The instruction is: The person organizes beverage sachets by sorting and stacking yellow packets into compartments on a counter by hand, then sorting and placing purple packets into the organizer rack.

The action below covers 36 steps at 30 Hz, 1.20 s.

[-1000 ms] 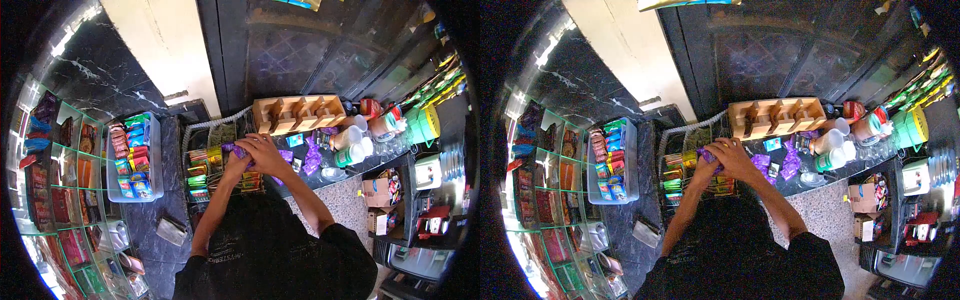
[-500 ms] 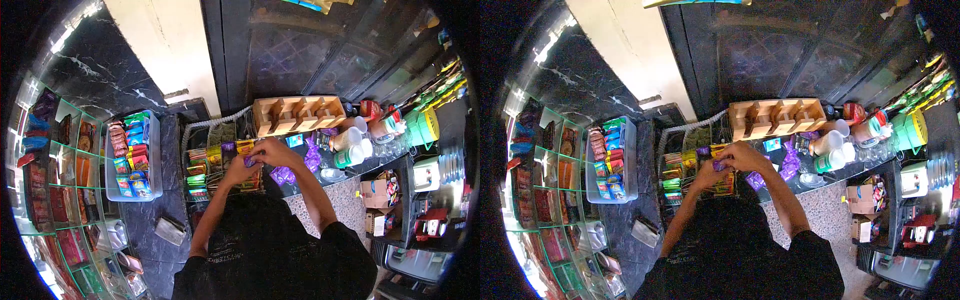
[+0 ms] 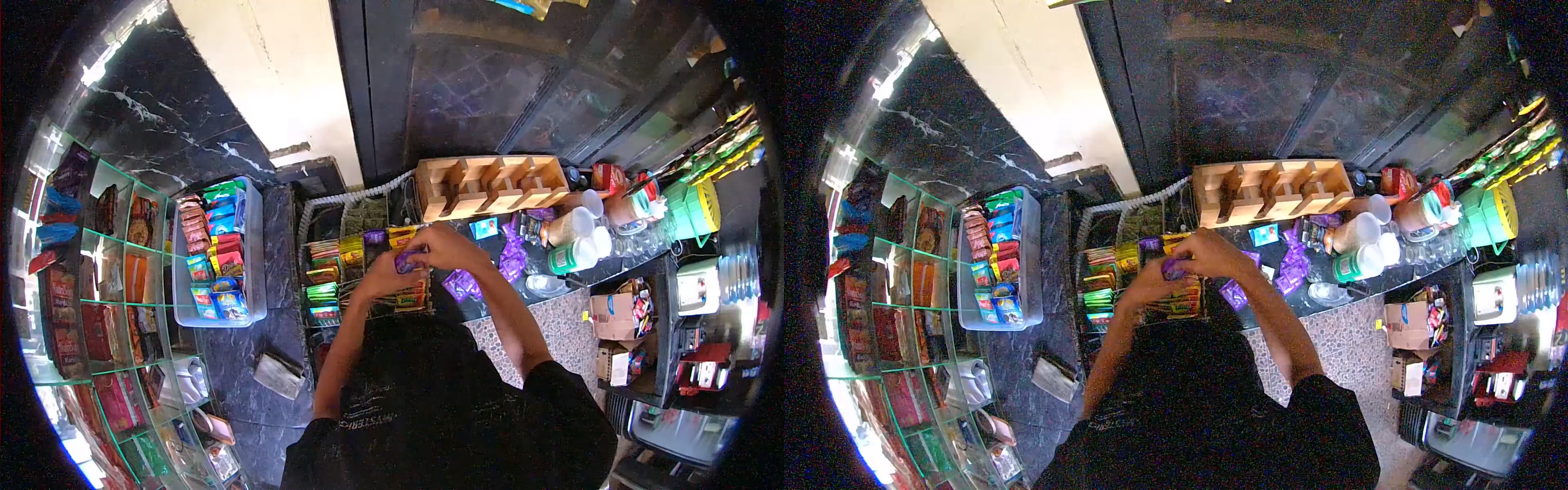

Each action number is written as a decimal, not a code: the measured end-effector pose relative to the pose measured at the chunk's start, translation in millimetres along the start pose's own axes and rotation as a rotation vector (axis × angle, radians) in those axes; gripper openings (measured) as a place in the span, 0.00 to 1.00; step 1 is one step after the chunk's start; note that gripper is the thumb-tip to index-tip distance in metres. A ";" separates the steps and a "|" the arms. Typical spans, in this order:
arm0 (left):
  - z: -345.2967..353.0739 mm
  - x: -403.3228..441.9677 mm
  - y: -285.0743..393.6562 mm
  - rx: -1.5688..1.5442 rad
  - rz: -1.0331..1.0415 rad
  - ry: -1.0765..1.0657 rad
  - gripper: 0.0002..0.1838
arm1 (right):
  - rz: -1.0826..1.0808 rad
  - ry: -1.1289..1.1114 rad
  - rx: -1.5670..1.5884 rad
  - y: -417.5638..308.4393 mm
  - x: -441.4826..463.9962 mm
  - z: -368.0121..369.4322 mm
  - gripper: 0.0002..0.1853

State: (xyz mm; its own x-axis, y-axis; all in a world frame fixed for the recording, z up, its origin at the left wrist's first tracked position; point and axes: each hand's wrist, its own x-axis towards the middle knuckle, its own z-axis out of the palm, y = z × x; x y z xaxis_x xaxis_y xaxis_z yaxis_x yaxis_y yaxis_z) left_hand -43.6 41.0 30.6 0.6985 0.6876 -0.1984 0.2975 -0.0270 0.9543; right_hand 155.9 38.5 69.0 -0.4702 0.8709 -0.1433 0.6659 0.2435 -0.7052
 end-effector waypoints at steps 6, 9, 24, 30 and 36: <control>-29.8 15.7 -82.8 -0.425 -0.099 0.737 0.23 | 0.034 0.224 -0.146 26.1 30.9 19.1 0.13; -29.3 6.0 -66.9 -0.717 -0.217 0.945 0.22 | -0.005 0.250 -0.244 32.9 57.4 40.5 0.12; 35.5 42.3 -115.6 -1.302 -0.356 0.920 0.11 | -0.013 0.011 -0.630 52.8 120.4 109.1 0.06; 39.8 56.3 -147.0 -1.462 -0.308 0.875 0.11 | -0.016 0.023 -0.682 52.7 124.2 114.9 0.06; 30.1 54.0 -137.6 -1.381 -0.394 0.891 0.11 | 0.029 -0.022 -0.651 70.5 134.3 127.9 0.08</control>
State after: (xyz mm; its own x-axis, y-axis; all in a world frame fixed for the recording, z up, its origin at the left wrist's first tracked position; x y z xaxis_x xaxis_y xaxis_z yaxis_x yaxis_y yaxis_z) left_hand -27.2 60.0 -118.1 0.0249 0.6766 -0.7360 -0.7354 0.5111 0.4450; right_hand 65.7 118.0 -88.7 -0.4542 0.8735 -0.1752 0.8898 0.4353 -0.1368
